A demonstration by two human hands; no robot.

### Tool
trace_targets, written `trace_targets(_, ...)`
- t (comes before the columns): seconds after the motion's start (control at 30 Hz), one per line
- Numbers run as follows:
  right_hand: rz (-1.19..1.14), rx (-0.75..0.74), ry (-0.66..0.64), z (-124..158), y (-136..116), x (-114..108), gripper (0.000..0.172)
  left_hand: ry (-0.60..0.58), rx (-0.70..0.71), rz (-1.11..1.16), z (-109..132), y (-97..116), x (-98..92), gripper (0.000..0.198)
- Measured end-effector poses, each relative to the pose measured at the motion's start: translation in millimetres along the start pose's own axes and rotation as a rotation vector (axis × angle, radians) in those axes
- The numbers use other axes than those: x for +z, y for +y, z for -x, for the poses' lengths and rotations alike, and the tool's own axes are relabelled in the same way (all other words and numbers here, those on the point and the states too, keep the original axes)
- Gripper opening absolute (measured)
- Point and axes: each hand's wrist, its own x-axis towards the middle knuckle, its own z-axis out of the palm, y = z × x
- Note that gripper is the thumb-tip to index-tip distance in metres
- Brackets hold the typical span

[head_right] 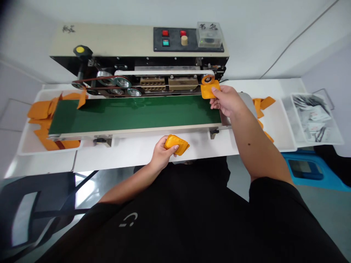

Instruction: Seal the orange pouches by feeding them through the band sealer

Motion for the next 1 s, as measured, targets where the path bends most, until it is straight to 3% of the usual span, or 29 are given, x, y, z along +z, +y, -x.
trace_targets(0.1, 0.024, -0.054, 0.032, 6.6, 0.5, 1.1, 0.024, 0.007, 0.0, 0.003, 0.2, 1.1, -0.7, 0.061)
trace_targets(0.27, 0.077, -0.396, 0.242, 54.7, 28.1, -7.7, 0.021, 0.01, -0.01, 0.019, -0.2, 2.9, -1.7, 0.06)
trace_targets(0.33, 0.114, -0.446, 0.195, 83.8, 46.2, -5.8, 0.02, 0.005, -0.016, 0.024, -1.0, 2.2, -0.6, 0.06)
trace_targets(0.53, 0.255, -0.375, -0.172, 145.5, 90.5, 22.0, 0.029, -0.108, -0.07, 0.114, -3.2, -0.2, 14.1, 0.058)
trace_targets(0.77, 0.293, -0.397, -0.19, 155.1, 103.1, 34.0, 0.026, -0.051, -0.028, 0.044, -3.5, 8.9, 35.0, 0.059)
trace_targets(1.0, 0.27, -0.347, -0.119, 150.5, 112.5, 29.9, 0.019, -0.047, -0.024, 0.018, -4.0, 5.7, 35.3, 0.061)
